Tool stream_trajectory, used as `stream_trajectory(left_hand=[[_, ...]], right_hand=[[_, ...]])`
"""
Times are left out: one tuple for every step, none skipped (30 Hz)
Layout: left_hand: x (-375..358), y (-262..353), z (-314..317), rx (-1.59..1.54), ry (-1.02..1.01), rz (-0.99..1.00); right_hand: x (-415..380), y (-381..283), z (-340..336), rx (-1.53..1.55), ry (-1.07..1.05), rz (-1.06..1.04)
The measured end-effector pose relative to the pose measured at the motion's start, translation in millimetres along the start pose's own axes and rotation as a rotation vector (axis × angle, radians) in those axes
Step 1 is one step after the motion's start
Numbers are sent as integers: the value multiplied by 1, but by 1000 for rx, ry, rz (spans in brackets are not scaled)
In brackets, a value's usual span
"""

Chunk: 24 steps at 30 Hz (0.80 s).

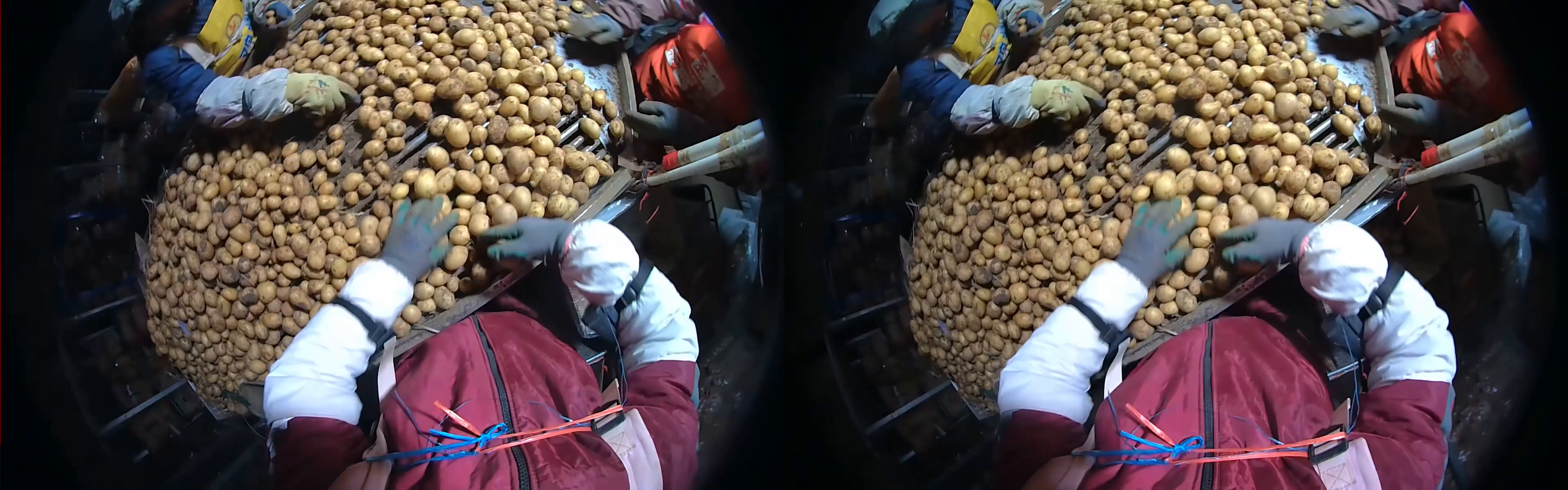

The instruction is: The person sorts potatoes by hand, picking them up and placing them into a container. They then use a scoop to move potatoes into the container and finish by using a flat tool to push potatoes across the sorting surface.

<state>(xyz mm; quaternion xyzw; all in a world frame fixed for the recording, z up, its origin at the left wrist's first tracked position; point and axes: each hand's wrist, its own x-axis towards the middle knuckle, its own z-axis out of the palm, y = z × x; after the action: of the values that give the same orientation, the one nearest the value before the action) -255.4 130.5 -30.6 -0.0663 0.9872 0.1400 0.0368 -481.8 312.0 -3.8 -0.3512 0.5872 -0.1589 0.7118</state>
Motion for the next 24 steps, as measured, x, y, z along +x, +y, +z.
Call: stream_trajectory(left_hand=[[10,-9,-2,34,50,-82],[22,-20,1,116,108,-172],[30,-31,-1,143,182,-266],[36,-45,0,70,206,-370],[38,-54,-6,88,233,-390],[33,-60,-13,105,250,-412],[19,-63,-20,122,294,-394],[2,-63,-31,139,333,-376],[-20,-56,-48,52,383,-308],[-46,-46,-54,54,359,-337],[-71,-35,-56,29,337,-349],[-99,-25,-50,39,294,-346],[-123,-6,-50,2,207,-382],[-149,2,-30,-8,211,-340],[-166,15,-17,-31,109,-389],[-169,20,-11,-25,108,-393],[-170,26,-6,50,60,-388],[-171,30,-3,125,13,-384],[-162,24,-2,74,36,-412],[-151,20,-3,114,26,-421],[-143,17,-7,132,-4,-407],[-134,13,-14,150,-33,-390],[-129,4,-8,162,34,-355],[-122,-7,3,132,61,-365]], right_hand=[[7,-7,-5,-97,97,-123],[14,-16,-14,-196,197,-245],[25,-21,-29,-171,351,-279],[34,-27,-47,-149,509,-312],[35,-33,-65,-116,611,-352],[32,-37,-73,-75,707,-390],[20,-47,-68,82,669,-394],[9,-54,-61,243,628,-393],[5,-49,-54,202,632,-371],[3,-38,-41,238,638,-294],[-5,-40,-20,75,606,-244],[0,-22,5,161,512,-223],[7,-3,27,60,373,-199],[-10,-30,54,-38,269,-119],[-11,-42,77,87,128,-72],[23,-3,100,179,55,-240],[34,-9,113,107,-16,-327],[39,-24,128,174,-124,-228],[42,-44,141,116,-164,-196],[61,-38,155,-47,-163,-301],[77,-32,161,-56,-176,-318],[84,-36,162,-65,-187,-335],[82,-49,156,13,-186,-299],[77,-59,149,94,-185,-260]])
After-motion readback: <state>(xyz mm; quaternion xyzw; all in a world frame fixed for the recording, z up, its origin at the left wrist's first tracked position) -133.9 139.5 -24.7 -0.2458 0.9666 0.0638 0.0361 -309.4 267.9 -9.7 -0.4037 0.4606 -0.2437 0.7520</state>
